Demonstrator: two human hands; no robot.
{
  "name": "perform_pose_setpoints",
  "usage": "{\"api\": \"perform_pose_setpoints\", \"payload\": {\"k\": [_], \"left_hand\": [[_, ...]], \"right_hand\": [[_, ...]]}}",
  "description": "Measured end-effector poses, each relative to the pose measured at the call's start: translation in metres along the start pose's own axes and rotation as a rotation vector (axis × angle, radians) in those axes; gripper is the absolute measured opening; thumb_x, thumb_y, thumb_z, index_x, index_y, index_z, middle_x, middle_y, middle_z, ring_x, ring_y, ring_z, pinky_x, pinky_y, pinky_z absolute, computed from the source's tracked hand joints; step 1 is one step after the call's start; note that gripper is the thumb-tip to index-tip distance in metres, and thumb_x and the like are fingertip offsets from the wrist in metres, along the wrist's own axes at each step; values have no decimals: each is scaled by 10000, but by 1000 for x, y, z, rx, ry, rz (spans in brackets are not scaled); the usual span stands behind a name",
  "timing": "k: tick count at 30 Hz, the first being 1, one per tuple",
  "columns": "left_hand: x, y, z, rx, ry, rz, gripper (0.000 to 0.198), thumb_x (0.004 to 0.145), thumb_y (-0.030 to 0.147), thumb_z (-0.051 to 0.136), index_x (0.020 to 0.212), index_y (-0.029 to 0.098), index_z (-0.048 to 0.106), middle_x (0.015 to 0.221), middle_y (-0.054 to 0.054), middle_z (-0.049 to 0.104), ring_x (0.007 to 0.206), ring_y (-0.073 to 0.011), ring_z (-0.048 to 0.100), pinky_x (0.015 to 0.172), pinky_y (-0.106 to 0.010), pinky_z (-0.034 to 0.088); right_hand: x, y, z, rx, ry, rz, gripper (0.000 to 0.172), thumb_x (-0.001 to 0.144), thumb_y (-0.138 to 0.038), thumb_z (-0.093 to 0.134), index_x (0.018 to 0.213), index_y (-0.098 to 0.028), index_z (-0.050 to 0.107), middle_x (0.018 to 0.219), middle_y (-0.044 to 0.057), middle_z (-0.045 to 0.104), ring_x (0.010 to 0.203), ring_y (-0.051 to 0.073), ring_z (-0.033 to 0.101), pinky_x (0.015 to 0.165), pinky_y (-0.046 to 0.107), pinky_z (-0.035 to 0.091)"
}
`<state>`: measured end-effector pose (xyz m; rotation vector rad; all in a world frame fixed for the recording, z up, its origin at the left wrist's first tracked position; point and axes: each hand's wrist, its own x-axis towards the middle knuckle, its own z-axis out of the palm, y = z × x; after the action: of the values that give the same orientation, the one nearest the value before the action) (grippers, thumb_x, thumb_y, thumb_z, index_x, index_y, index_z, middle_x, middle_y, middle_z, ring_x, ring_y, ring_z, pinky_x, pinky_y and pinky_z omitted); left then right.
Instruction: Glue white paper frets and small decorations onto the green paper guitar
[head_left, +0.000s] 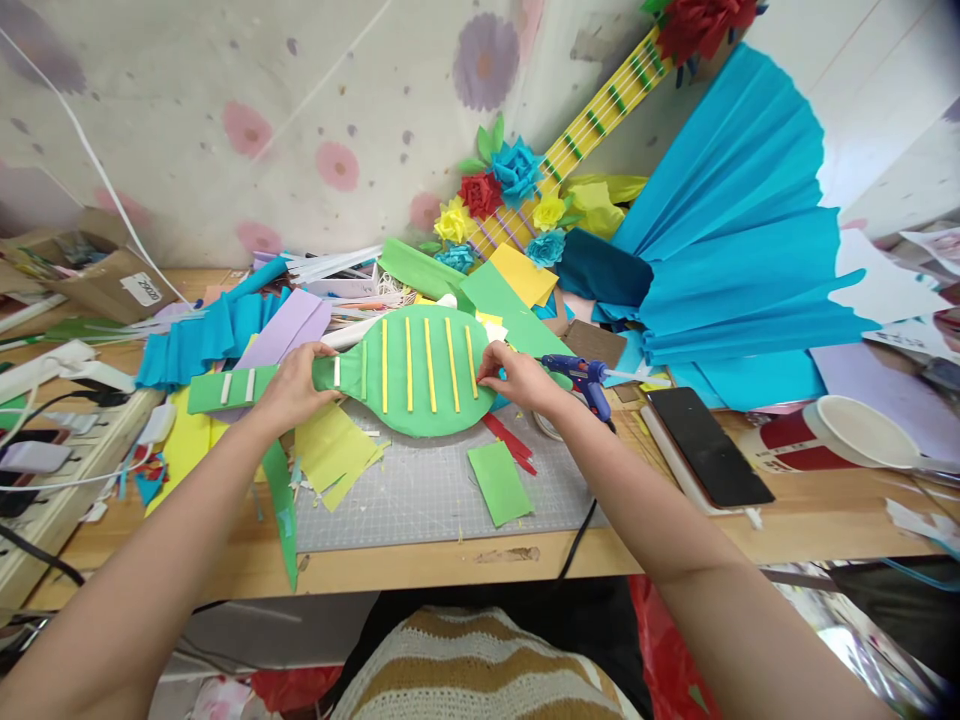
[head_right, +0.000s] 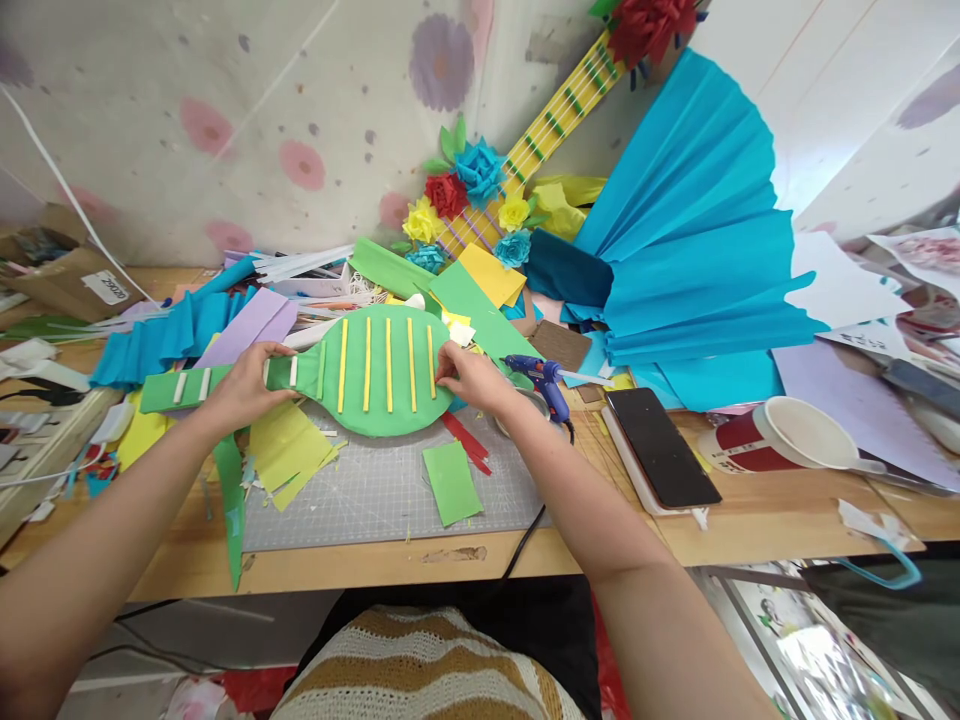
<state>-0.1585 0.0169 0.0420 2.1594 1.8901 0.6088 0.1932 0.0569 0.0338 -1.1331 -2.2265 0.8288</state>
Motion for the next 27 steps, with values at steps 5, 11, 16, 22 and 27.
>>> {"api": "perform_pose_setpoints", "payload": {"k": [5,11,16,22,27], "left_hand": [[1,1,0,1,-17,-11,540,611,348,647,1082,221,414,1164,-79,487,1155,-269,445,972,-409,362],[1,-1,1,18,-27,-36,547,605,343,646,1083,212,413,1148,-84,495,1148,-277,453,947,-416,382],[1,-5,3,28,-9,-28,558,591,338,659,1078,216,417,1156,-80,501,1143,-284,457,945,-425,382],[1,-7,5,42,9,-6,558,595,329,656,1086,206,422,1157,-86,505,1138,-276,466,945,-409,385],[1,-5,4,49,10,-8,554,594,325,658,1084,209,428,1155,-83,509,1131,-274,472,936,-404,392]], "right_hand": [[-1,2,-1,56,2,11,181,717,-197,578,794,-243,421,824,2,660,760,184,602,717,353,459],[1,9,4,225,243,82,307,677,-345,645,856,-232,423,960,41,583,918,186,557,853,382,454],[4,13,19,507,391,354,593,557,-433,716,989,-231,363,1115,98,489,1085,225,500,920,404,438],[2,5,19,527,296,469,689,505,-412,739,1033,-218,340,932,39,502,899,196,546,831,398,477],[1,1,14,437,256,523,664,500,-400,743,998,-218,344,836,-3,473,816,172,525,765,374,476]]}}
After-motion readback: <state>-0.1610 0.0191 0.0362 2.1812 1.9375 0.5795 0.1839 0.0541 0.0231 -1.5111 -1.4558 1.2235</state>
